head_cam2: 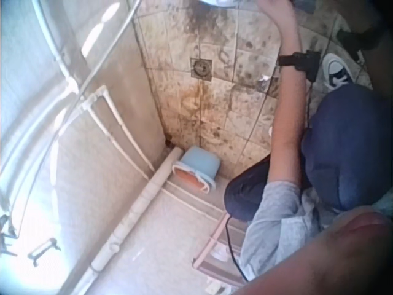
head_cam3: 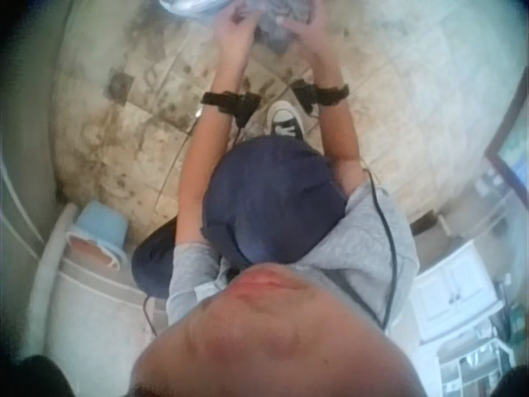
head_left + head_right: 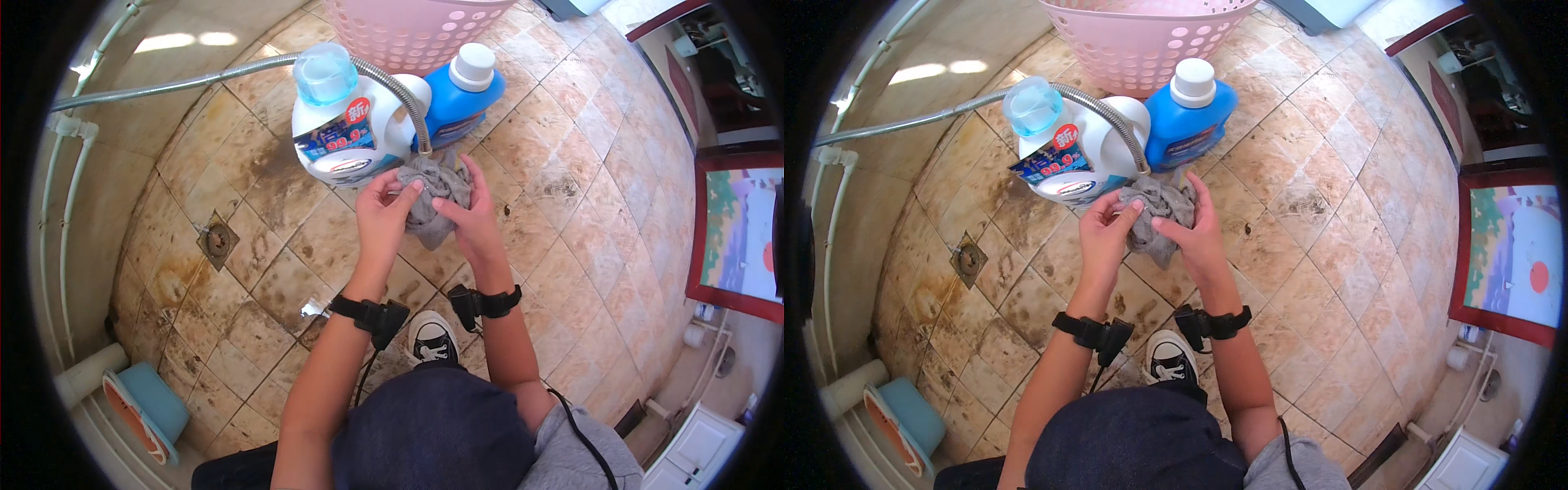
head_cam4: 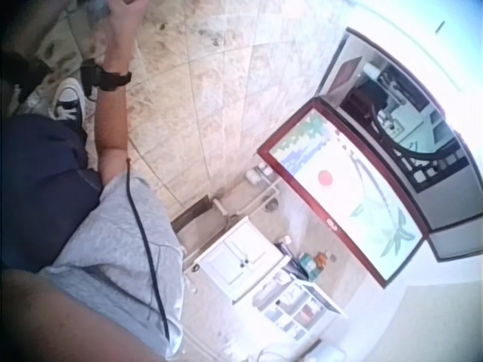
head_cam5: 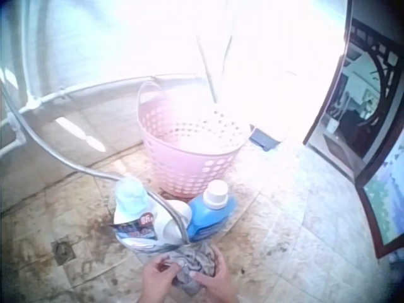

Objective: The person rinses a grey cloth under a running faucet by hand. They hold the cloth in the stream and squeeze it repeatedly.

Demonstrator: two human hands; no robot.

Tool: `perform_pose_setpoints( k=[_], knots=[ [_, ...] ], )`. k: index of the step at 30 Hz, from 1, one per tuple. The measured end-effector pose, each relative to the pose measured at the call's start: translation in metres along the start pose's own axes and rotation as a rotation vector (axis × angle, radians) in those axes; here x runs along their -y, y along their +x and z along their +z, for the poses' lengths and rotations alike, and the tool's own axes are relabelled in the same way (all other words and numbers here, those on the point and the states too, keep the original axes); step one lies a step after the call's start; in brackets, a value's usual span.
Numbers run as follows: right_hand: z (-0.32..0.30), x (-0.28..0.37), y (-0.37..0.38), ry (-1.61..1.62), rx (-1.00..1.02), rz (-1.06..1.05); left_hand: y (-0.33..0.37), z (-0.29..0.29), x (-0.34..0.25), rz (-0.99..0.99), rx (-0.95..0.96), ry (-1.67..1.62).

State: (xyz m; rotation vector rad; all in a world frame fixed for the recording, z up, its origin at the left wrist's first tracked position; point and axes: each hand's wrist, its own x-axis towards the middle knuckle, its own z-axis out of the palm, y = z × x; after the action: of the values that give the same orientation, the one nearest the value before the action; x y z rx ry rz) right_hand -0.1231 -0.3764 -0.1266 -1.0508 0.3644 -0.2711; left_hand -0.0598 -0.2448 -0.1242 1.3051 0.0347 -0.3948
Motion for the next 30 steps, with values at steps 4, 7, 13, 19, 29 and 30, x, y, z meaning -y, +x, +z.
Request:
perform_pose_setpoints(
  k=[4,7,13,19,29,30],
  knots=[
    [0.007,-0.002,0.001,0.082,-0.168,0.012,0.002,0.006,0.006,-0.036,-0.005,-0.065],
    [0.011,-0.007,0.002,0.102,-0.247,-0.016,0.005,0.008,0.009,-0.048,-0.006,-0.013],
    [0.016,-0.016,0.009,0.026,-0.327,-0.018,0.012,0.006,0.013,-0.084,-0.006,-0.064],
    [0.022,-0.019,0.013,-0.068,-0.371,-0.053,0.020,0.004,0.019,-0.072,0.004,-0.016],
    [0.015,-0.025,0.014,-0.382,-0.359,-0.193,0.014,0.009,0.024,-0.300,0.088,-0.160],
    [0.017,-0.022,0.015,-0.380,-0.355,-0.200,0.013,0.006,0.028,-0.305,0.106,-0.225]
  ],
)
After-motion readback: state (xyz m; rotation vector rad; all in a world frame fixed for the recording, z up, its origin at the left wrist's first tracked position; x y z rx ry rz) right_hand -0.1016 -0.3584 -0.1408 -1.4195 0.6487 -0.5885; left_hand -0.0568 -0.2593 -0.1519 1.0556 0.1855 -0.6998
